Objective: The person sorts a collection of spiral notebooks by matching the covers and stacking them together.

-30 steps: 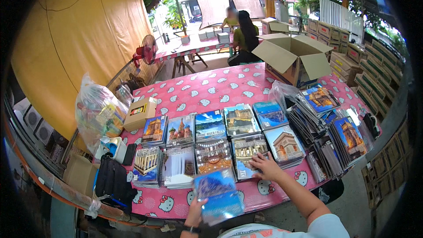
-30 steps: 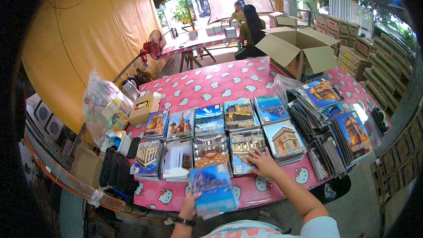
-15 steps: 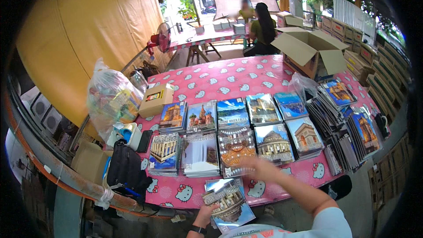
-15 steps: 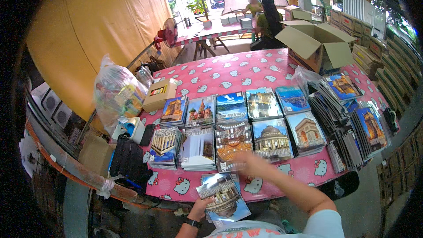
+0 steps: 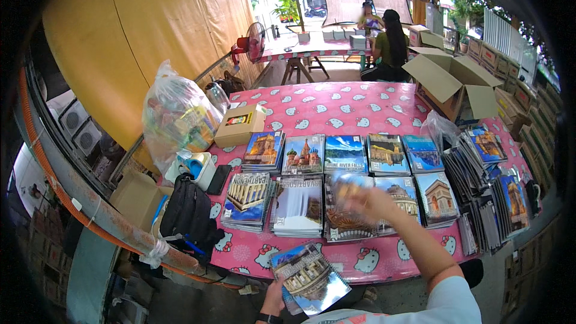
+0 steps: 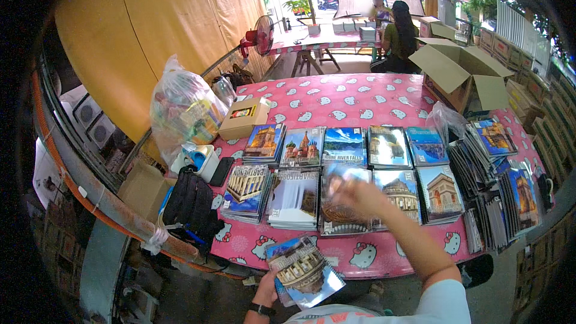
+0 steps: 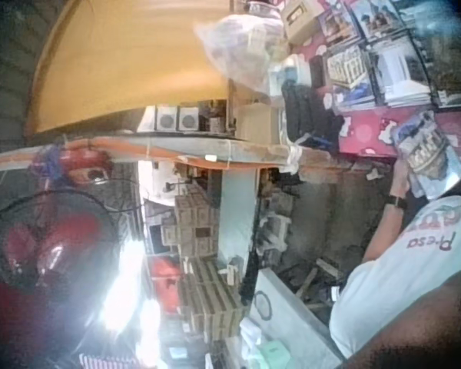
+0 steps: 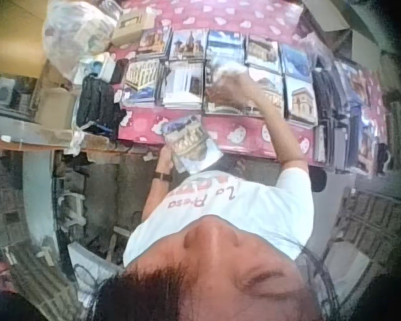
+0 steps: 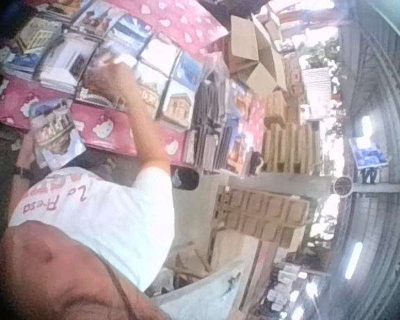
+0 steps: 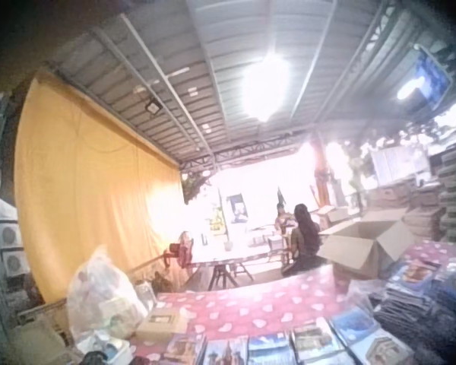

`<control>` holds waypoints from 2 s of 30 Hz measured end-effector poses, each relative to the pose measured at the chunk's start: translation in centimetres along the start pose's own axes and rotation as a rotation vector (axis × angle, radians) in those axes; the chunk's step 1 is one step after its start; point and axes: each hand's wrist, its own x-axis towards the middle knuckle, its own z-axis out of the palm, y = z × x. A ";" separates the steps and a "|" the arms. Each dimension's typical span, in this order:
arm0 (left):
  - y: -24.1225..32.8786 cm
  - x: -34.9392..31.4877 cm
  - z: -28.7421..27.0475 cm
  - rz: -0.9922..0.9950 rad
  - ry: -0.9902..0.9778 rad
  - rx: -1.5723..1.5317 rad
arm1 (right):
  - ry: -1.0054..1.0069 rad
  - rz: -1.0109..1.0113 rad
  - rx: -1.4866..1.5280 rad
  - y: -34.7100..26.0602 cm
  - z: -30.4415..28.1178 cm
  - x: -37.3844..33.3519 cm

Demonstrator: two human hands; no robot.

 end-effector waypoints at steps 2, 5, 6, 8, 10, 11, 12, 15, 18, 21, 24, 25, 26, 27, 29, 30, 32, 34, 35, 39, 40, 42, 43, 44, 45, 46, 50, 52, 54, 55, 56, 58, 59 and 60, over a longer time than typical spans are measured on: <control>3.9 -3.8 6.0 -0.120 -0.331 -0.220 | -0.254 -0.055 0.055 1.2 2.7 -2.6; 5.1 -4.3 6.5 0.046 -0.319 0.203 | 0.055 -0.121 -0.611 2.7 9.1 -4.6; 4.6 -3.7 6.0 0.156 -0.238 0.478 | 0.180 -0.197 -0.772 4.7 10.5 -4.6; 4.4 -4.4 5.9 0.168 -0.228 0.368 | 0.268 -0.215 -0.396 3.8 10.7 -4.7; 4.7 -5.2 5.9 0.117 -0.175 0.339 | 0.248 -0.220 -0.060 0.1 9.7 -6.3; 4.3 -4.2 4.8 -0.013 -0.219 0.049 | 0.162 -0.234 -0.059 -3.2 9.9 -7.7; 4.6 -4.3 5.9 -0.039 -0.296 -0.036 | -0.055 -0.368 -0.044 -2.2 12.4 -8.9; 5.0 -3.8 6.1 -0.116 -0.376 -0.148 | -0.453 -0.356 0.232 -3.6 11.3 -7.5; 3.7 -3.2 4.9 0.129 -0.219 0.195 | 0.059 -0.183 0.148 2.7 8.3 3.0; 3.3 -3.4 5.3 0.105 -0.105 0.195 | 0.635 -0.100 -0.377 11.3 6.3 11.8; 4.0 -5.2 5.0 0.116 0.051 0.133 | 0.367 -0.094 -0.459 14.3 6.8 15.0; 3.7 -5.0 3.7 0.192 0.083 0.151 | 0.386 -0.162 -0.429 14.3 7.0 15.5; 3.6 -4.6 3.1 0.177 0.072 0.117 | 0.362 -0.218 -0.507 15.3 6.9 16.0; 3.7 -4.4 2.3 0.165 0.071 0.079 | 0.324 -0.181 -0.507 14.5 6.4 16.1; 4.7 -4.8 3.0 0.165 0.063 0.062 | 0.432 -0.223 -0.462 15.2 5.1 15.1; 4.8 -4.7 2.7 0.143 0.079 0.047 | 0.495 -0.260 -0.401 13.8 4.8 14.5; 5.1 -4.1 2.0 0.105 0.105 0.022 | 0.631 -0.328 -0.278 10.2 3.2 12.1; 5.2 -3.7 1.6 0.181 0.000 -0.053 | 0.306 -0.307 -0.122 4.8 3.0 8.0; 5.8 -3.7 2.0 0.182 -0.052 -0.137 | 0.146 -0.442 -0.024 2.0 3.4 5.7; 8.3 -3.1 2.1 0.049 -0.214 -0.239 | -0.039 -0.503 0.174 -4.6 6.1 2.8; 8.6 -2.8 1.8 -0.013 -0.243 -0.215 | 0.154 -0.496 -0.060 -4.1 8.1 4.1; 7.2 0.5 -1.7 0.010 -0.051 0.178 | 0.321 -0.487 -0.358 -3.2 11.9 6.2; 8.6 -0.5 -0.5 0.010 -0.027 0.344 | 0.300 -0.463 -0.430 -1.8 13.7 6.5; 9.6 -1.1 -0.2 0.020 0.010 0.499 | 0.275 -0.455 -0.498 -1.5 15.1 6.4; 8.9 -0.2 -2.0 0.258 0.050 0.478 | 0.209 -0.486 -0.451 -2.5 15.7 6.1; 8.6 0.5 -4.0 0.204 0.037 0.314 | 0.202 -0.515 -0.327 -3.8 16.6 5.6; 11.6 -1.2 -4.2 -0.034 -0.053 -0.119 | -0.314 -0.815 0.220 -8.5 17.0 1.2; 12.0 -1.6 -4.6 0.010 -0.014 0.110 | -0.395 -0.742 0.490 -10.0 14.8 3.7; 12.2 -1.8 -4.3 0.047 -0.044 0.223 | -0.126 -0.299 0.426 -7.9 12.8 10.4; 12.2 -1.7 -4.1 0.064 -0.085 0.212 | -0.002 -0.330 0.302 -4.9 11.2 15.3; 12.1 -1.7 -3.8 0.079 -0.129 0.197 | 0.262 -0.158 -0.027 -2.1 11.1 18.4; 12.2 -1.8 -4.8 0.047 -0.057 0.146 | 0.136 0.151 -0.516 -0.3 11.3 22.7; 11.4 -0.8 -6.2 0.007 -0.018 0.120 | 0.210 0.109 -0.464 0.8 12.4 23.7; 11.3 -0.5 -6.7 -0.040 0.017 0.097 | 0.177 0.077 -0.536 1.5 12.4 24.5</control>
